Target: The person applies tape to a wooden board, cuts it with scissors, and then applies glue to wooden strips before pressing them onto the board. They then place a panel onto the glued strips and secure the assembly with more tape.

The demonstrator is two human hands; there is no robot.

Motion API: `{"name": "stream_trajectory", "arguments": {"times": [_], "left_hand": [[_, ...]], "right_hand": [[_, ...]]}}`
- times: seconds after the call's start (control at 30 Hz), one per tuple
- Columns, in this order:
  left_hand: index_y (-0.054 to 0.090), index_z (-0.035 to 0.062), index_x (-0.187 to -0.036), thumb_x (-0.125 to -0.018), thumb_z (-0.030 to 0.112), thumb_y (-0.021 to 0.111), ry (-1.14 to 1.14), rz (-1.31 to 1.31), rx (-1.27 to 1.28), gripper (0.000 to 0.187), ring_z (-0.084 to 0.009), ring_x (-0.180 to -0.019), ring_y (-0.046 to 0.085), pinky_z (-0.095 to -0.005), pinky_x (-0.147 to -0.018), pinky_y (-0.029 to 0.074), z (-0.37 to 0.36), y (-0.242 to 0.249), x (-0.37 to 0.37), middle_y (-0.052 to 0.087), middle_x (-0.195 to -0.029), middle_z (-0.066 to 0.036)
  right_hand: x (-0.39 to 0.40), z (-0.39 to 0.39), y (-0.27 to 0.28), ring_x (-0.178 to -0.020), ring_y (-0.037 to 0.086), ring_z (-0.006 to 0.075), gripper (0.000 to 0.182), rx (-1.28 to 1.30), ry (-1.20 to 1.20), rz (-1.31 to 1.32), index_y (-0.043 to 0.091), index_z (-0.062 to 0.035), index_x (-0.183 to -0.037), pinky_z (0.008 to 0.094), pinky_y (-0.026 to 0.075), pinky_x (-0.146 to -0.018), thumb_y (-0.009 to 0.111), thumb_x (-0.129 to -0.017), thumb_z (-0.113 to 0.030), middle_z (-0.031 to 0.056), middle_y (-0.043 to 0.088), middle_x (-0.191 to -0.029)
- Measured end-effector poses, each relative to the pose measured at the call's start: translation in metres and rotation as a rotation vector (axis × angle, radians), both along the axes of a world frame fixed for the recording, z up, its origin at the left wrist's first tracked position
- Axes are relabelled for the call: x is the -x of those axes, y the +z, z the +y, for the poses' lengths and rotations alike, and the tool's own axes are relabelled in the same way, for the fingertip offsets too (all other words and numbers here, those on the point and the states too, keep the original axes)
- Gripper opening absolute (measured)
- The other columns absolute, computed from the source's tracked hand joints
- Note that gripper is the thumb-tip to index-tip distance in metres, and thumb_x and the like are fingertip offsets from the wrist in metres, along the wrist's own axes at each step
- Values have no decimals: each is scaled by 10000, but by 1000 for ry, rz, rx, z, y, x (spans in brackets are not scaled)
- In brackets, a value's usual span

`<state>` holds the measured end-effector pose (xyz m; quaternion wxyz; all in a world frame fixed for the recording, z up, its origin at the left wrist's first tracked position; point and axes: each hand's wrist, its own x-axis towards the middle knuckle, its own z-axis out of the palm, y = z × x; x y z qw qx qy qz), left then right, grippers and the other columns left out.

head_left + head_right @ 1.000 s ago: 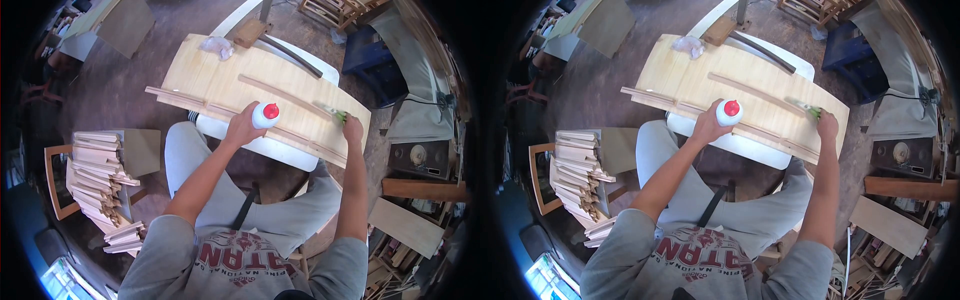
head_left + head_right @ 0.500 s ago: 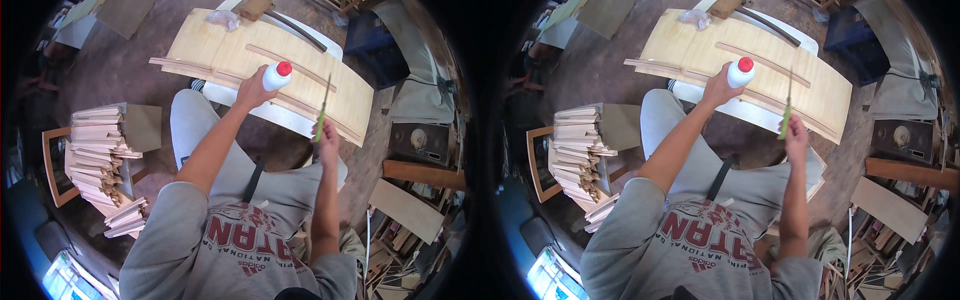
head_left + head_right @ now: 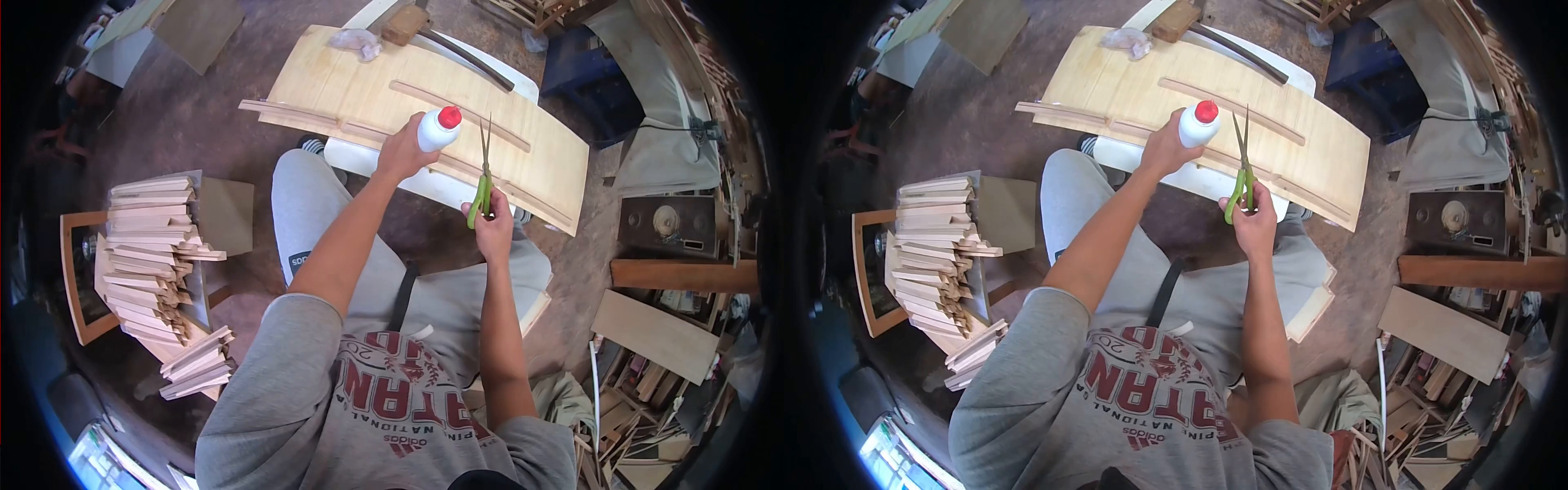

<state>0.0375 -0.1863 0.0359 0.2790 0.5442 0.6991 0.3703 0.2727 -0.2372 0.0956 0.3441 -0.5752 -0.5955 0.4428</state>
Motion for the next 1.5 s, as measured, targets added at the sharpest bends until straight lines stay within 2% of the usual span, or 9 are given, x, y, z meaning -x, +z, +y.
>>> {"name": "stream_trajectory", "arguments": {"times": [0.1,0.2,0.3,0.6,0.9,1.2,1.3,1.4,1.5], "left_hand": [[393,164,-1440,-758,357,799,4,-22,17,817,-416,-1109,651,-487,-918,519,0,0,-1,684,-1200,-203],[408,166,-1429,-753,347,799,9,-46,-10,802,-419,-1107,646,-491,-914,520,0,-2,0,676,-1213,-198],[421,163,-1416,-745,339,801,7,-43,-47,792,-420,-1107,642,-494,-910,521,-2,-6,1,667,-1228,-191],[436,154,-1398,-740,327,799,2,-55,-10,771,-420,-1122,633,-494,-922,517,-3,-3,1,657,-1245,-188],[436,146,-1398,-741,327,792,-5,-63,-16,769,-430,-1121,626,-501,-928,510,-4,-1,2,651,-1249,-196],[426,158,-1401,-724,310,792,0,-44,-56,784,-435,-1088,639,-511,-909,517,-4,-6,2,668,-1209,-202],[429,148,-1403,-734,318,795,-16,-63,-7,781,-432,-1128,623,-502,-933,509,-4,-1,3,647,-1255,-197],[428,151,-1405,-734,318,795,-17,-66,-4,782,-430,-1128,624,-499,-934,509,-3,-2,4,647,-1255,-197],[427,153,-1407,-732,320,796,-15,-60,-10,787,-428,-1127,625,-496,-934,510,-3,-3,4,649,-1252,-196]], "right_hand": [[-6,4,12,-810,602,85,548,-23,-4,-154,591,31,-1244,239,511,-714,860,-803,-153,22,671,-951],[-8,9,10,-712,570,92,563,-50,-21,-125,637,38,-1178,259,499,-653,893,-754,-231,29,642,-811],[-6,12,11,-699,581,100,536,-150,11,-157,645,40,-1141,274,503,-661,889,-752,-237,45,663,-789],[-3,37,27,-735,623,162,579,-155,124,-327,642,41,-1123,315,525,-713,893,-735,-307,108,681,-838],[-2,57,33,-750,652,176,594,-121,172,-310,658,48,-1144,315,531,-718,893,-729,-305,118,694,-842],[1,63,31,-726,657,167,546,-124,192,-290,659,47,-1139,304,530,-704,881,-752,-269,117,698,-819],[3,65,35,-744,584,89,454,-91,216,-307,604,84,-1162,246,490,-665,835,-815,-97,47,650,-841],[-1,69,34,-746,588,91,451,-103,231,-309,608,82,-1159,247,494,-669,837,-813,-96,51,660,-850],[-5,74,31,-719,651,153,502,-131,231,-291,657,51,-1137,300,532,-689,865,-775,-229,116,704,-820]]}}
